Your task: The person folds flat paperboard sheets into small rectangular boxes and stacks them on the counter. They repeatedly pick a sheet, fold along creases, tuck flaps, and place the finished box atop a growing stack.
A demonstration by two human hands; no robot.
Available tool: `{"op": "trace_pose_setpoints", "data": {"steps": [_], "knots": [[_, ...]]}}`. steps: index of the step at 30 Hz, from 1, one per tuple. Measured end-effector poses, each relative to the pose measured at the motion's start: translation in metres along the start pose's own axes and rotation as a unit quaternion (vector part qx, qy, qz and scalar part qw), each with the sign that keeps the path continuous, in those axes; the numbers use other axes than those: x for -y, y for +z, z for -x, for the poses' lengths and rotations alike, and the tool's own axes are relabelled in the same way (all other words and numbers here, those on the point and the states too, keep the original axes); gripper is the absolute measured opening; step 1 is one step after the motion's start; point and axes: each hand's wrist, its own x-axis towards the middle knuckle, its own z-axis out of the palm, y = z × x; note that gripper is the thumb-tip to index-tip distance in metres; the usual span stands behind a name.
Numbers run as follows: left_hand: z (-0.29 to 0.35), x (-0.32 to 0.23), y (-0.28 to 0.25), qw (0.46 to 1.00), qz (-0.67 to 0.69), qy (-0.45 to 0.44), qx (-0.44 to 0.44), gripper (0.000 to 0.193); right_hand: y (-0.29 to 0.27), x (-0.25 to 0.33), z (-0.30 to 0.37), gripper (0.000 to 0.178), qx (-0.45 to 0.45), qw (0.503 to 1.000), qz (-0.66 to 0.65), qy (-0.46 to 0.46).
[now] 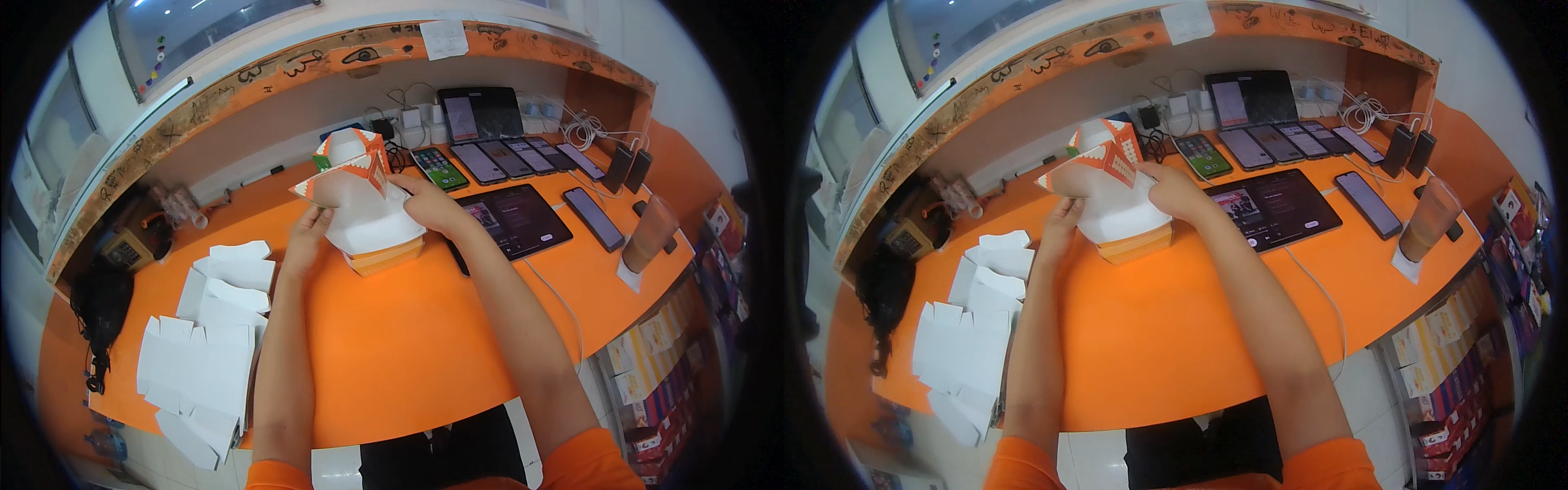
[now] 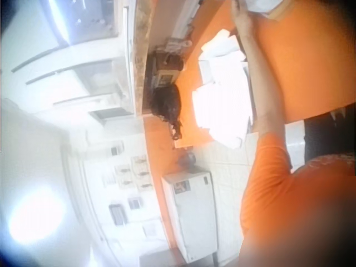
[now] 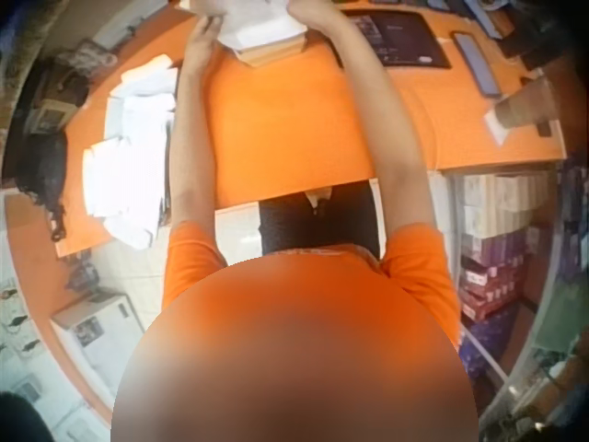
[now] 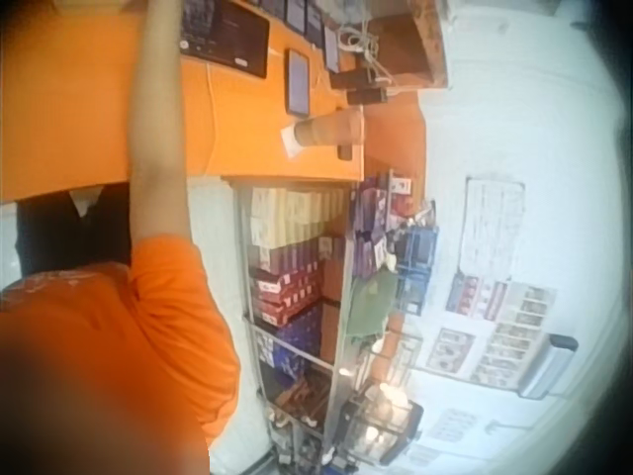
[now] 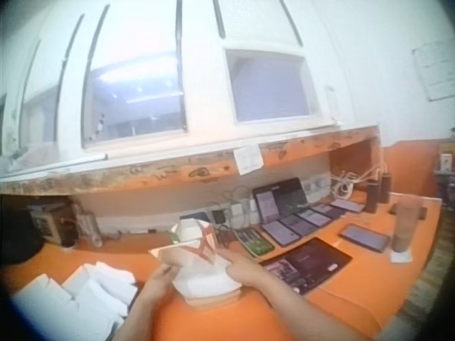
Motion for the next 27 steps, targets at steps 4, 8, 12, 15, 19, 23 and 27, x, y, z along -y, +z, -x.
{"op": "trace_pose_setpoints", "data": {"steps": [4, 8, 12, 15, 19, 23, 27], "knots": [[-0.002, 0.003, 0.004, 1.0, 0.022, 0.013, -0.016, 0.036, 0.006, 0.003, 0.006, 0.042, -0.056, 0.997, 0.008, 0.052], [-0.002, -0.014, 0.013, 0.996, -0.062, 0.013, -0.056, 0.034, 0.003, 0.01, 0.01, 0.029, -0.09, 0.994, 0.058, 0.038], [-0.004, -0.032, 0.019, 0.947, -0.308, 0.05, -0.075, 0.033, 0.015, 0.003, 0.009, 0.024, -0.153, 0.973, 0.171, -0.033], [-0.008, -0.027, 0.025, 0.903, -0.4, 0.092, -0.126, 0.04, 0.031, -0.013, 0.008, 0.028, -0.223, 0.938, 0.256, -0.078], [-0.009, -0.013, 0.025, 0.909, -0.407, 0.008, -0.093, 0.05, 0.033, -0.029, 0.008, 0.045, -0.191, 0.971, 0.134, -0.05], [-0.001, -0.008, 0.022, 0.98, -0.146, -0.131, -0.018, 0.051, 0.021, -0.028, 0.005, 0.061, -0.028, 0.992, 0.059, 0.112], [0.005, -0.006, 0.021, 0.981, 0.0, -0.194, -0.017, 0.054, 0.02, -0.02, 0.009, 0.071, 0.003, 0.998, -0.029, 0.063]]}}
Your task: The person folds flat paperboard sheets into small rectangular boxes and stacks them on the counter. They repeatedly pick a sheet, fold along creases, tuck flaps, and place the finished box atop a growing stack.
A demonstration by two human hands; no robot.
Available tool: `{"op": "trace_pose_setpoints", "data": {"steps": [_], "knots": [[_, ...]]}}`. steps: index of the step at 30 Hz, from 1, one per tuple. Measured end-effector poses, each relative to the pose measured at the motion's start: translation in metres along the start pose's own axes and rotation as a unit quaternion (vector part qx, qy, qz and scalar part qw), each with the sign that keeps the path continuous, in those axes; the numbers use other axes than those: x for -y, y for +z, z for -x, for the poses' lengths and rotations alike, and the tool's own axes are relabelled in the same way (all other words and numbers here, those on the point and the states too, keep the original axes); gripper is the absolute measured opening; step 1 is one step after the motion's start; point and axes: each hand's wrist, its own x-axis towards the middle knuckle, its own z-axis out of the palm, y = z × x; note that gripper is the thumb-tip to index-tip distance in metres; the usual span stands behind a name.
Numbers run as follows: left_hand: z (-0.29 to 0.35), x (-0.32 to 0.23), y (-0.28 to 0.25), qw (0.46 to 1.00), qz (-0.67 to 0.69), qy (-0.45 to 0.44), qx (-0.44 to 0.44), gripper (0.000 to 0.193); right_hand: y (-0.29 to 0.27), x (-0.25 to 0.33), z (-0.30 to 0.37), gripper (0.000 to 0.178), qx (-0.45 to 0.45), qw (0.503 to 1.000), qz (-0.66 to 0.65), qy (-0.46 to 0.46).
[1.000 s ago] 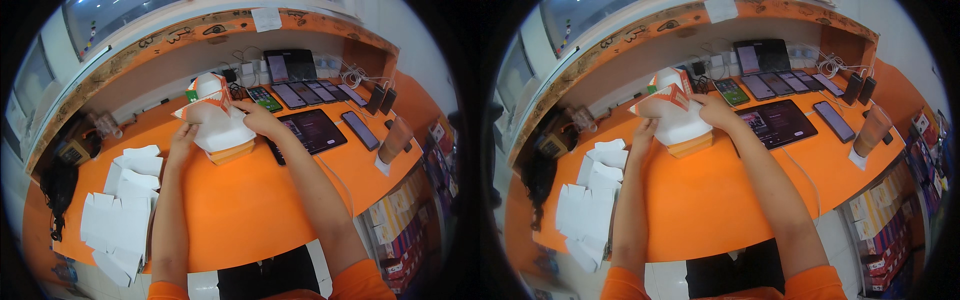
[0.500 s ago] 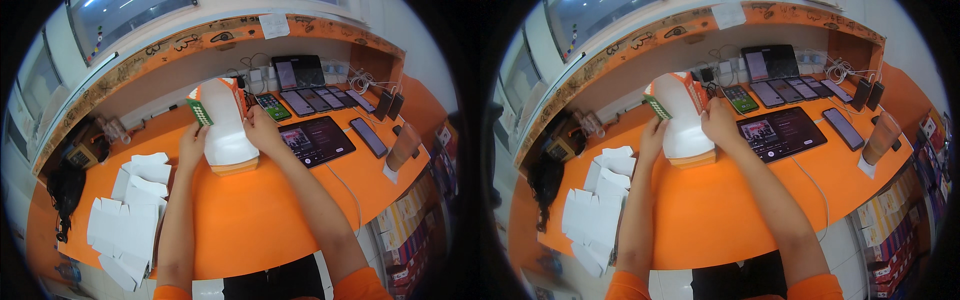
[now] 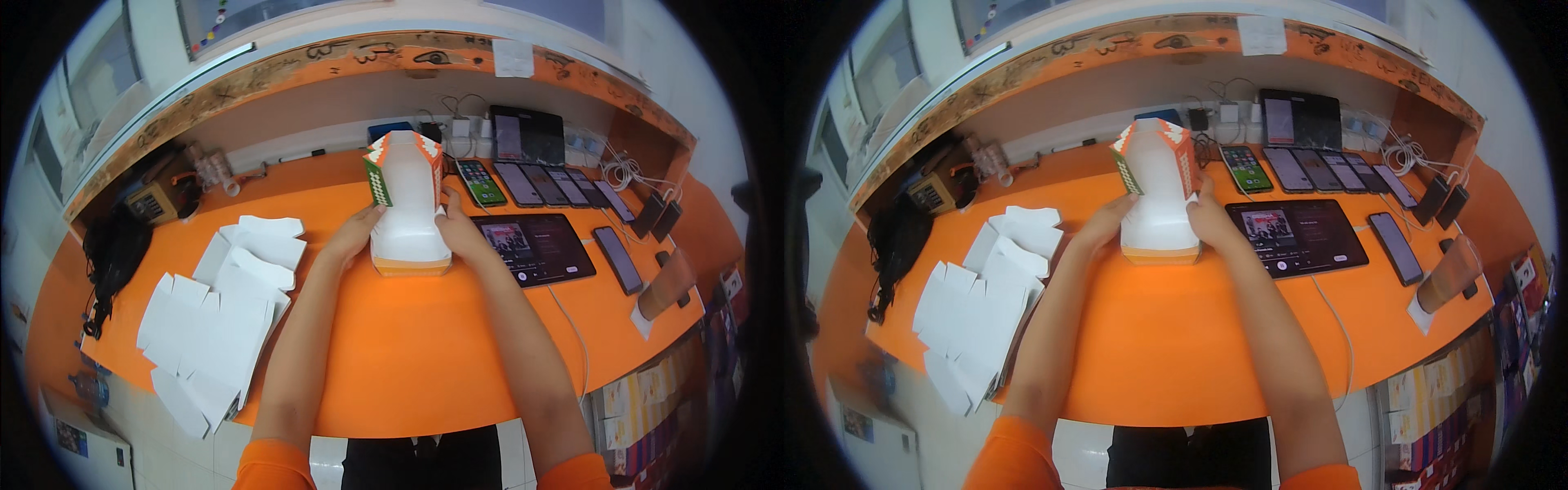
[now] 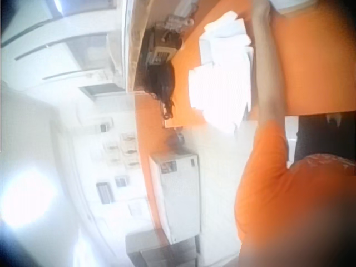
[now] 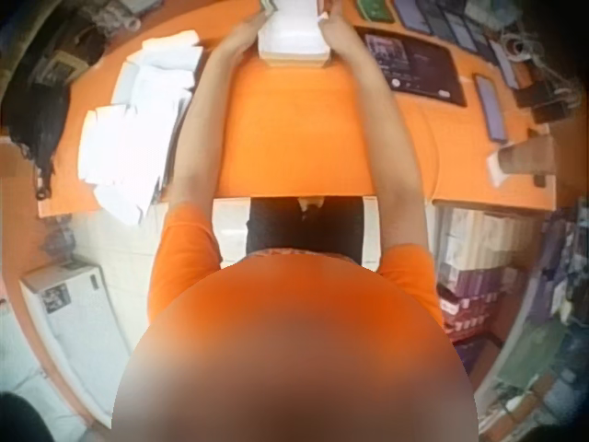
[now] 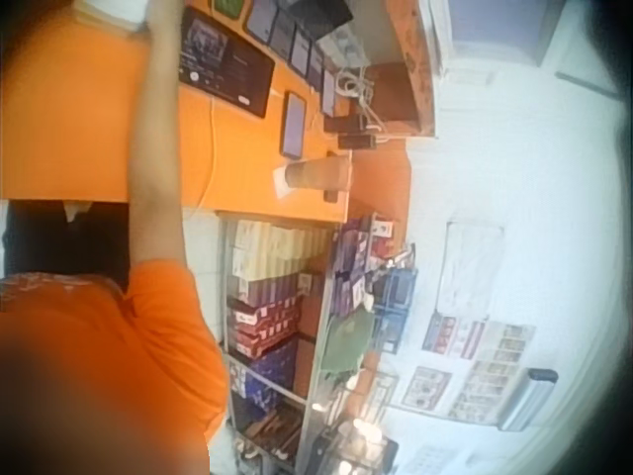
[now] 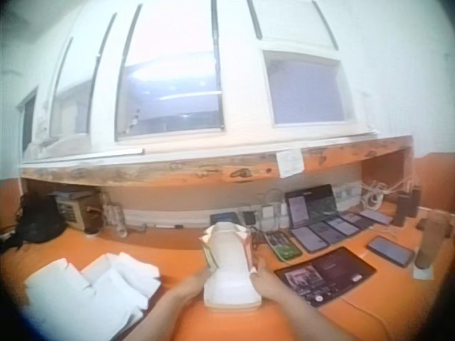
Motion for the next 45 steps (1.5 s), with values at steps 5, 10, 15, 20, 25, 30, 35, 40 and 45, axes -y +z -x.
{"op": "trace_pose_setpoints", "data": {"steps": [5, 10, 15, 20, 25, 30, 35, 40, 45], "knots": [[-0.002, 0.004, -0.001, 0.996, 0.085, 0.032, -0.007, 0.071, 0.004, 0.01, 0.01, 0.101, 0.033, 0.978, -0.205, -0.001], [0.0, -0.002, 0.014, 0.992, 0.093, 0.064, -0.048, 0.087, -0.001, 0.024, 0.007, 0.11, -0.034, 0.95, -0.302, 0.078], [0.01, -0.029, 0.027, 0.988, 0.105, 0.115, 0.008, 0.078, -0.009, 0.026, 0.004, 0.077, -0.017, 0.92, -0.389, 0.033], [0.029, -0.062, 0.036, 0.989, 0.1, 0.104, 0.001, 0.056, -0.005, 0.03, 0.001, 0.06, -0.037, 0.906, -0.406, -0.112], [0.052, -0.087, 0.048, 0.963, 0.094, 0.253, -0.008, 0.04, -0.026, 0.075, 0.021, 0.047, -0.036, 0.944, -0.286, -0.16], [0.071, -0.1, 0.058, 0.869, 0.02, 0.473, -0.146, 0.029, -0.051, 0.135, 0.061, 0.037, -0.063, 0.987, -0.048, -0.141], [0.09, -0.122, 0.052, 0.812, -0.041, 0.547, -0.201, 0.019, -0.049, 0.145, 0.083, 0.032, -0.065, 0.948, -0.054, -0.306], [0.106, -0.147, 0.057, 0.687, -0.196, 0.627, -0.31, 0.035, -0.047, 0.147, 0.067, 0.036, -0.058, 0.834, 0.042, -0.547], [0.122, -0.152, 0.056, 0.653, -0.188, 0.676, -0.285, 0.043, -0.033, 0.142, 0.068, 0.036, 0.07, 0.84, -0.351, -0.408]]}}
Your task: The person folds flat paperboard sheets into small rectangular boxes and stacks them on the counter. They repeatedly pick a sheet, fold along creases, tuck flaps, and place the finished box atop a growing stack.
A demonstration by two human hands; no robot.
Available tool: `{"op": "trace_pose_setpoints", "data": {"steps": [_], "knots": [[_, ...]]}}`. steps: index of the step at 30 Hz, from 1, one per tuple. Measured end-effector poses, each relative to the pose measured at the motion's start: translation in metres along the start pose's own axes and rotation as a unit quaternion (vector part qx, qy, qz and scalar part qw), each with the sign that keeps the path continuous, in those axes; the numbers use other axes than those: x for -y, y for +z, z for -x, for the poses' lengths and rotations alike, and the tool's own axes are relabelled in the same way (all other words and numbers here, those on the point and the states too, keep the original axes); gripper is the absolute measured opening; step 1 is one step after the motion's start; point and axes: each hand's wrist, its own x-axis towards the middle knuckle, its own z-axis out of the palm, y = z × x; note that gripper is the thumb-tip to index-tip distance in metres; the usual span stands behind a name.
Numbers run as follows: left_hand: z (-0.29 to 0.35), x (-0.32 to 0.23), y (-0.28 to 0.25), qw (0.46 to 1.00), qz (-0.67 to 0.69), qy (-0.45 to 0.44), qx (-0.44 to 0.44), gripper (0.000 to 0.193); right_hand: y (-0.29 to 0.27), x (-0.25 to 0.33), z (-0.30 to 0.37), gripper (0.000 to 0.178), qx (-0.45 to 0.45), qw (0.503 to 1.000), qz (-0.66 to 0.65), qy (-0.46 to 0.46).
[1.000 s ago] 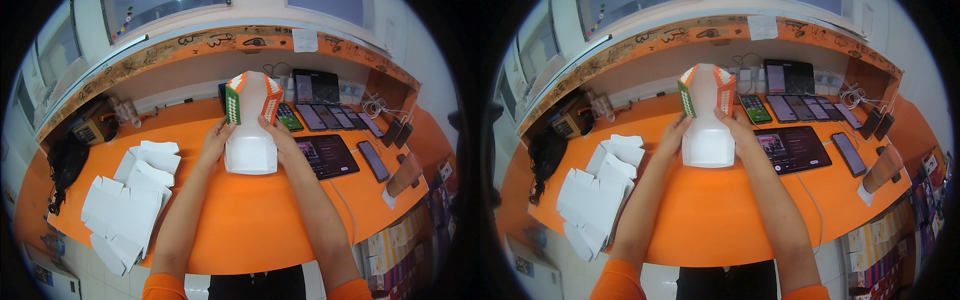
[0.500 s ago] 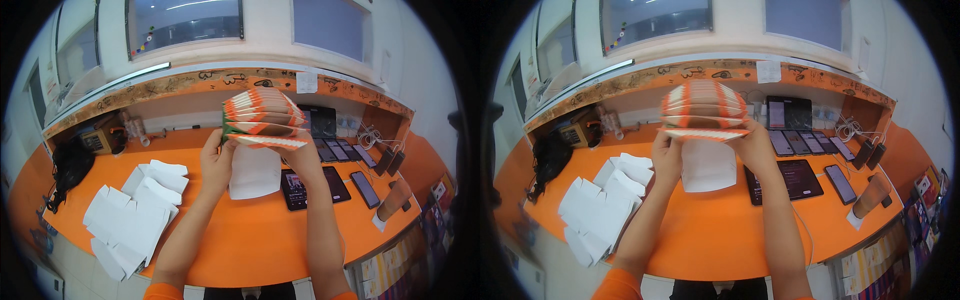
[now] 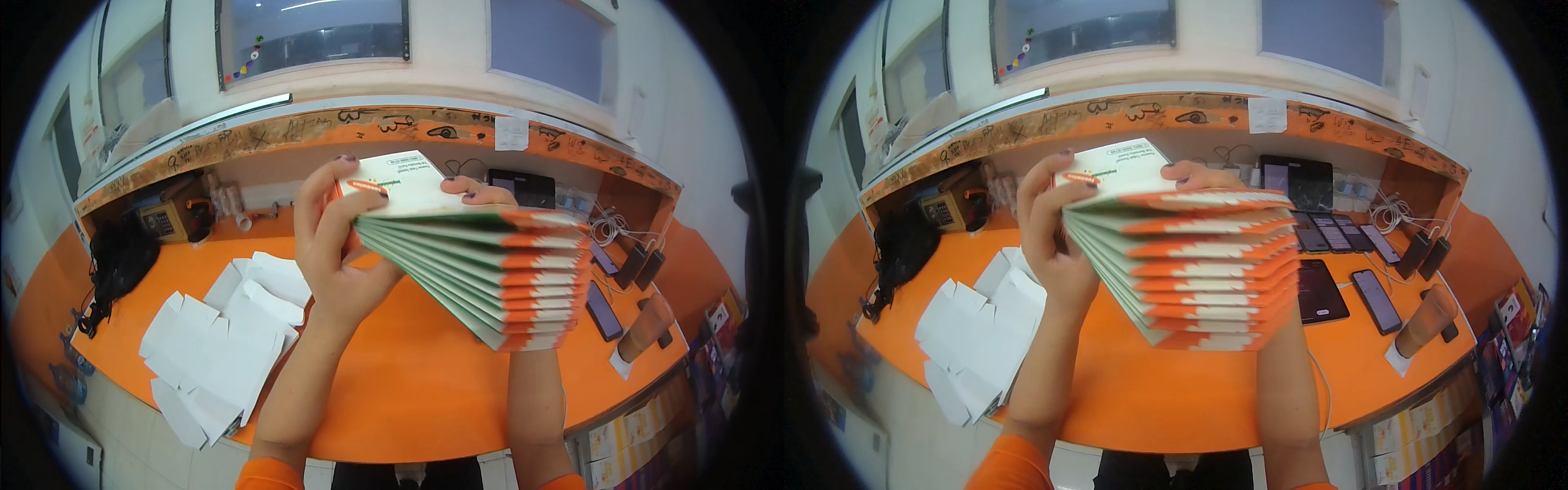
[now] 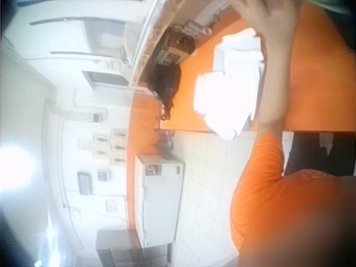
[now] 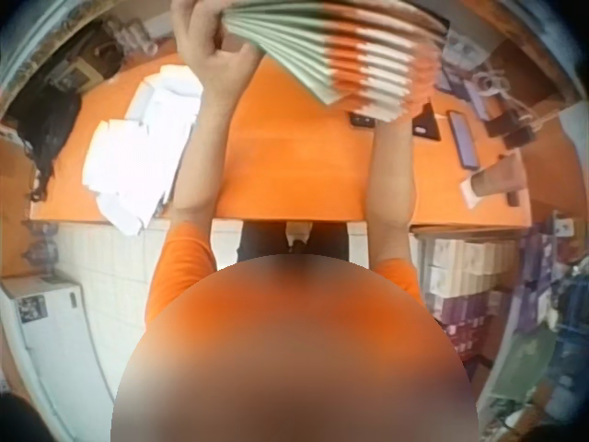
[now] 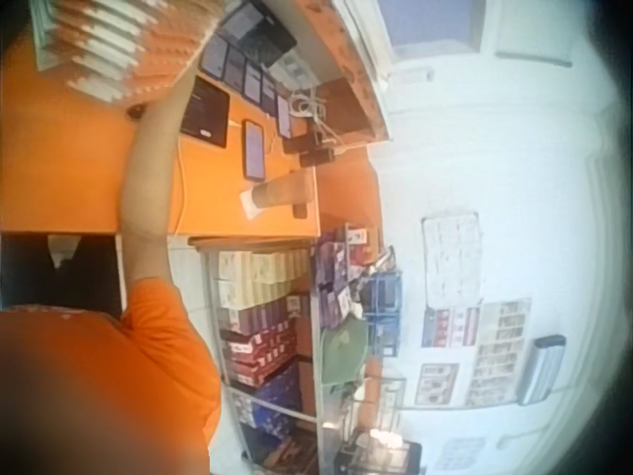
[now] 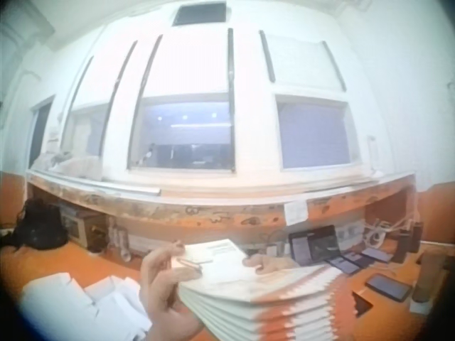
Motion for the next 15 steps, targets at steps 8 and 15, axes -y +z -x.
{"op": "trace_pose_setpoints", "data": {"steps": [8, 15], "knots": [[-0.006, -0.01, -0.007, 0.979, -0.061, 0.195, 0.01, 0.032, -0.039, 0.001, 0.01, 0.053, 0.002, 0.991, -0.004, 0.135], [0.01, 0.0, -0.005, 0.971, 0.202, -0.126, 0.024, 0.018, -0.015, 0.027, 0.012, 0.077, 0.001, 0.984, 0.074, 0.162]]}}
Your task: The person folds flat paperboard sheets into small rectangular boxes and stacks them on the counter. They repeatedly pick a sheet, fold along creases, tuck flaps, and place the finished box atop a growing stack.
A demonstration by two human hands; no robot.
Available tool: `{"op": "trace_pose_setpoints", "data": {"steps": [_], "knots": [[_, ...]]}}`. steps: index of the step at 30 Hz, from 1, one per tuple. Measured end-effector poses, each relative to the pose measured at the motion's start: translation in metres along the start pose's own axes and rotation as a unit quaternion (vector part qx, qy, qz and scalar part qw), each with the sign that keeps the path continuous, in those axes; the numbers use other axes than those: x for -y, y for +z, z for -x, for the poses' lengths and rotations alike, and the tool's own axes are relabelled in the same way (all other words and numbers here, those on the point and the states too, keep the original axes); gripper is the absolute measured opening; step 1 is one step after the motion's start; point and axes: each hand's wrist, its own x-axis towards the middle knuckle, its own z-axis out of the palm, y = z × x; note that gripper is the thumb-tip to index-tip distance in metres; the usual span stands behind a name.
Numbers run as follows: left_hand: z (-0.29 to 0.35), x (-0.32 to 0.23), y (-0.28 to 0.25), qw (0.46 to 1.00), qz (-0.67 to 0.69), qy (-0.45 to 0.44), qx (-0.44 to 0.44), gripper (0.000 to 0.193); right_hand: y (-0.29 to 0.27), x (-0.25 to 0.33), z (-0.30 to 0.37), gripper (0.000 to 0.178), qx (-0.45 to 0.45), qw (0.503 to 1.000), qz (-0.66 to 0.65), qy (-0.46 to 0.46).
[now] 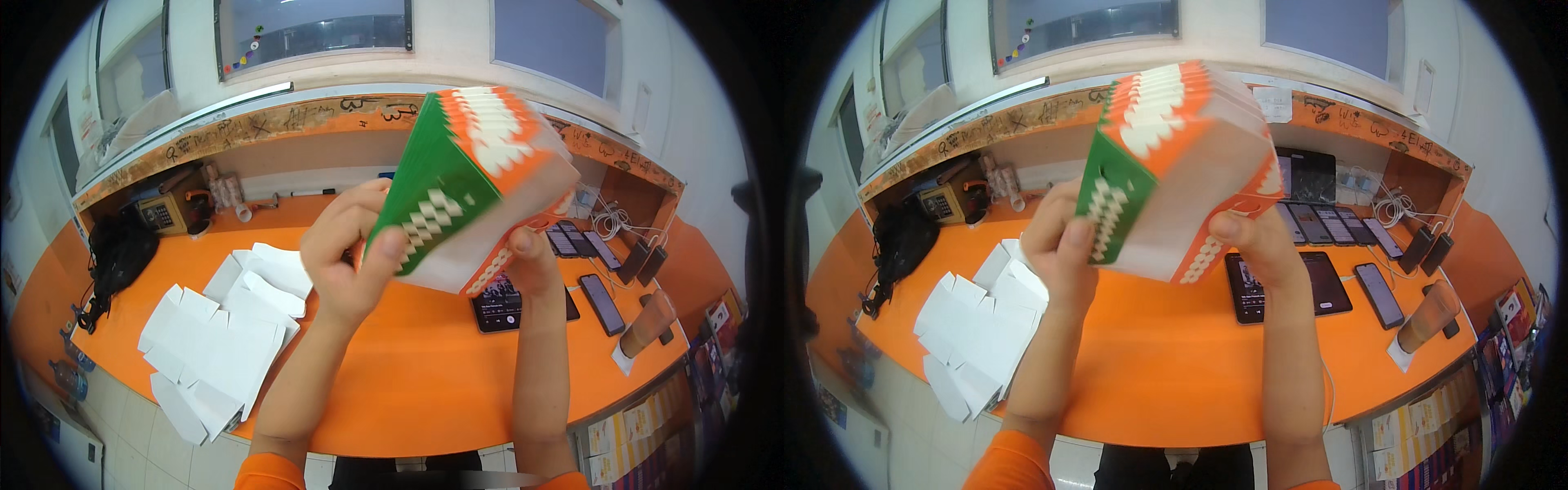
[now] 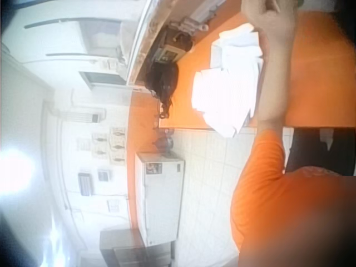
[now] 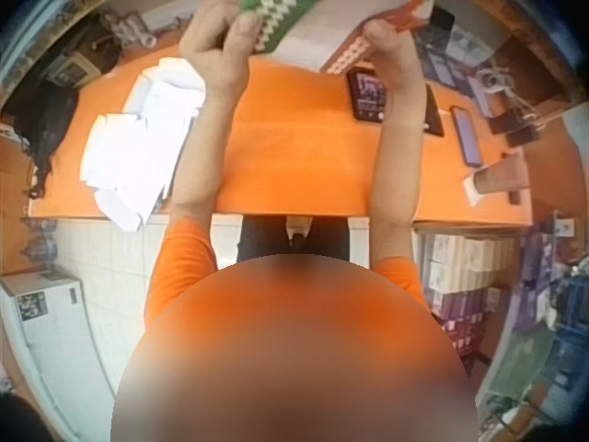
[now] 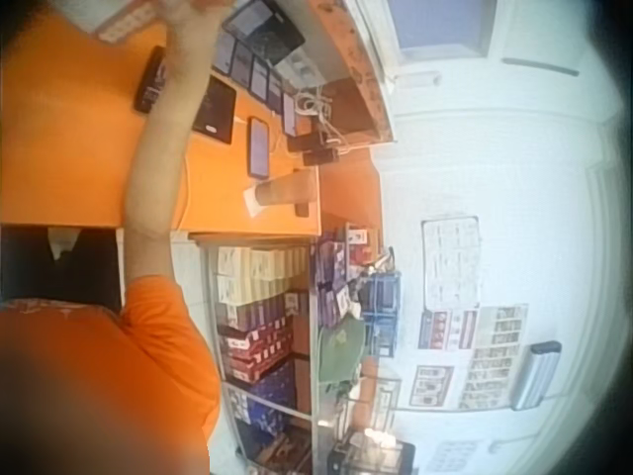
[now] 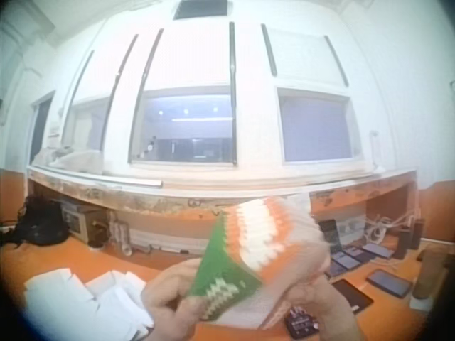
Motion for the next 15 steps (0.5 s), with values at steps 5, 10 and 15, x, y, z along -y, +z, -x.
{"op": "trace_pose_setpoints", "data": {"steps": [5, 10, 15], "knots": [[0.045, 0.066, 0.019, 0.824, 0.448, -0.345, -0.044, 0.037, 0.035, 0.005, -0.005, 0.066, -0.014, 0.992, 0.09, 0.09], [0.088, 0.157, 0.042, 0.86, 0.314, -0.396, 0.07, 0.052, 0.074, -0.043, -0.021, 0.065, -0.049, 0.793, 0.587, 0.158], [0.103, 0.165, -0.013, 0.828, 0.03, -0.559, 0.018, 0.062, 0.085, -0.097, -0.057, 0.082, 0.03, 0.505, 0.819, 0.27]]}}
